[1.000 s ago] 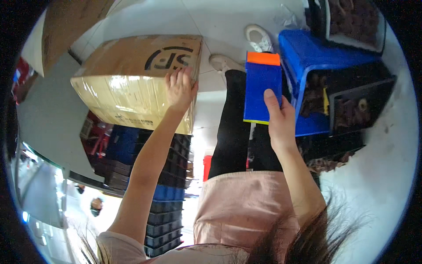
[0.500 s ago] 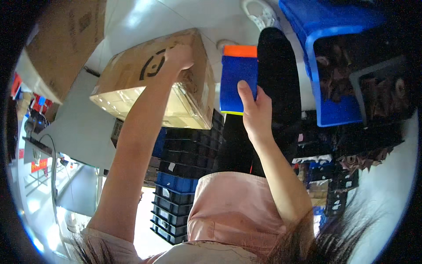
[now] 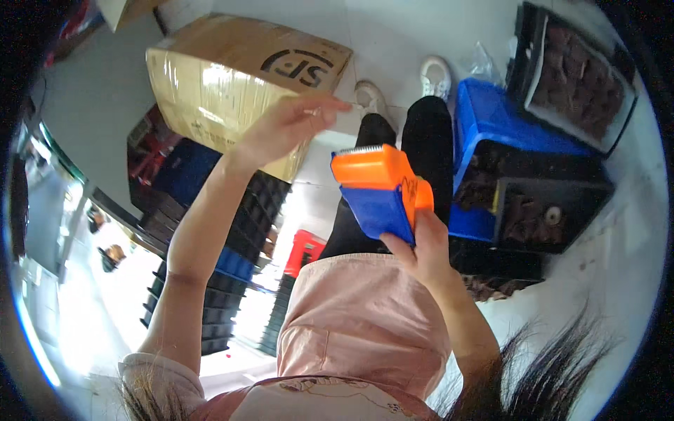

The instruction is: Packing an item into a cardboard box with foam padding and sealing it with adhesive tape.

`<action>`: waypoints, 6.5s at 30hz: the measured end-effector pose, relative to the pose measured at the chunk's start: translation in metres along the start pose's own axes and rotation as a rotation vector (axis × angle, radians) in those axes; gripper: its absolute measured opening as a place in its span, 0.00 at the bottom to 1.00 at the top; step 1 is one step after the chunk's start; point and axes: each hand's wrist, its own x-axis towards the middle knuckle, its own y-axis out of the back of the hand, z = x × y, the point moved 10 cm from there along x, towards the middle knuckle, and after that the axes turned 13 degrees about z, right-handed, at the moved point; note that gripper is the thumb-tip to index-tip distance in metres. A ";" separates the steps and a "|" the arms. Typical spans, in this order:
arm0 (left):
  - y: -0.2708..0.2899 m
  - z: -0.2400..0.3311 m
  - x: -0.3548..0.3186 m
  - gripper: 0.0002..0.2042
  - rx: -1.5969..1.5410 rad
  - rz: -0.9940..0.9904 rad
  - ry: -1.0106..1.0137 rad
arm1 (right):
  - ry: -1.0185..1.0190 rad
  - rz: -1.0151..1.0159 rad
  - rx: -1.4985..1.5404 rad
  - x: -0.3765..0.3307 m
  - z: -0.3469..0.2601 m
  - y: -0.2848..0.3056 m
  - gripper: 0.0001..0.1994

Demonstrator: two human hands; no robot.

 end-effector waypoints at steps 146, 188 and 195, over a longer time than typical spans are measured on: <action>0.543 -0.357 -0.159 0.11 -0.480 0.665 -0.132 | -0.475 -0.579 -0.770 -0.156 -0.188 -0.162 0.16; 0.528 -0.371 0.000 0.38 -0.223 0.526 0.333 | -0.985 -0.110 -0.301 -0.158 -0.153 -0.241 0.10; 0.567 -0.416 -0.081 0.32 -0.372 1.236 0.062 | -0.633 -0.345 -0.296 -0.113 -0.151 -0.229 0.11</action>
